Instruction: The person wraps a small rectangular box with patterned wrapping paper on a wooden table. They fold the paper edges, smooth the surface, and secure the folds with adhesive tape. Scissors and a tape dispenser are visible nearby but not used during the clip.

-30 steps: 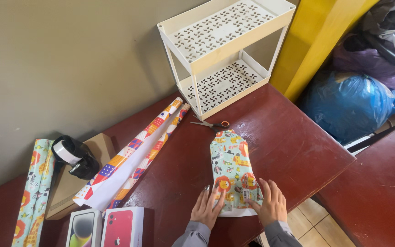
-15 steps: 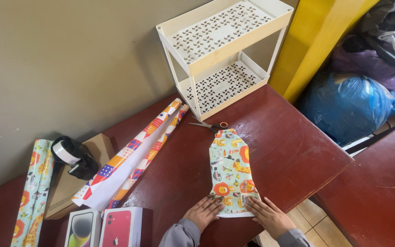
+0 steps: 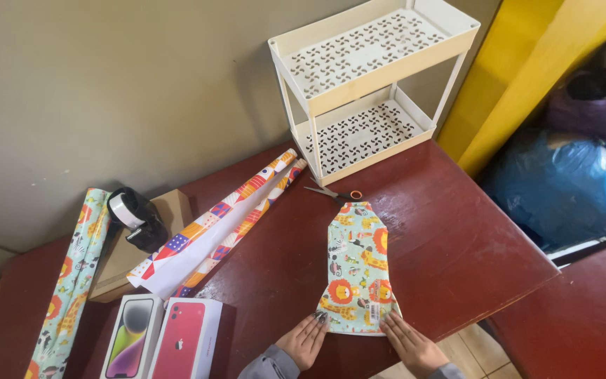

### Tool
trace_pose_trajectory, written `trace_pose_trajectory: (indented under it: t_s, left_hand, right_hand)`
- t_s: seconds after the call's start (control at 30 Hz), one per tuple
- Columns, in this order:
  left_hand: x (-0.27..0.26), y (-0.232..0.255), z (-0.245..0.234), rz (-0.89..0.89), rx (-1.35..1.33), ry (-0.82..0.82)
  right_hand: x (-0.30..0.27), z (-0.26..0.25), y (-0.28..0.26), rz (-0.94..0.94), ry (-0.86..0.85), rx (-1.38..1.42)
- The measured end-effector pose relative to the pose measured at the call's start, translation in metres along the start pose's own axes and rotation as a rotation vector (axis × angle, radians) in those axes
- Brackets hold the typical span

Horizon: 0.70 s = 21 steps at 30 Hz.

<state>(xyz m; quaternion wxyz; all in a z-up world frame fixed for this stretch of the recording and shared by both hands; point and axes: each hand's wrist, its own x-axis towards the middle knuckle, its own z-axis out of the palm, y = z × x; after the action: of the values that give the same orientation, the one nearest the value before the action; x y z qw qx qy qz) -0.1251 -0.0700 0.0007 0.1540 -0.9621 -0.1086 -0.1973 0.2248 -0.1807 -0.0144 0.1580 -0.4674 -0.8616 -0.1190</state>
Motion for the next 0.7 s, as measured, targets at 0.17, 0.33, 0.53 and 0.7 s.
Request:
trace_pose_trajectory:
  t_s: [0.17, 0.33, 0.53, 0.7]
  left_hand:
    - [0.018, 0.021, -0.01, -0.134, 0.124, 0.015]
    - [0.025, 0.042, -0.005, -0.471, 0.034, 0.005]
    - [0.036, 0.071, 0.001, -0.777, -0.087, 0.105]
    - [0.049, 0.095, 0.022, -1.171, -0.347, 0.26]
  right_hand:
    - [-0.002, -0.003, 0.018, -0.014, 0.132, 0.054]
    - [-0.007, -0.006, 0.033, 0.053, 0.12, 0.177]
    - [-0.013, -0.011, 0.063, 0.068, 0.023, 0.354]
    - [-0.011, -0.014, 0.071, 0.232, 0.004, 0.551]
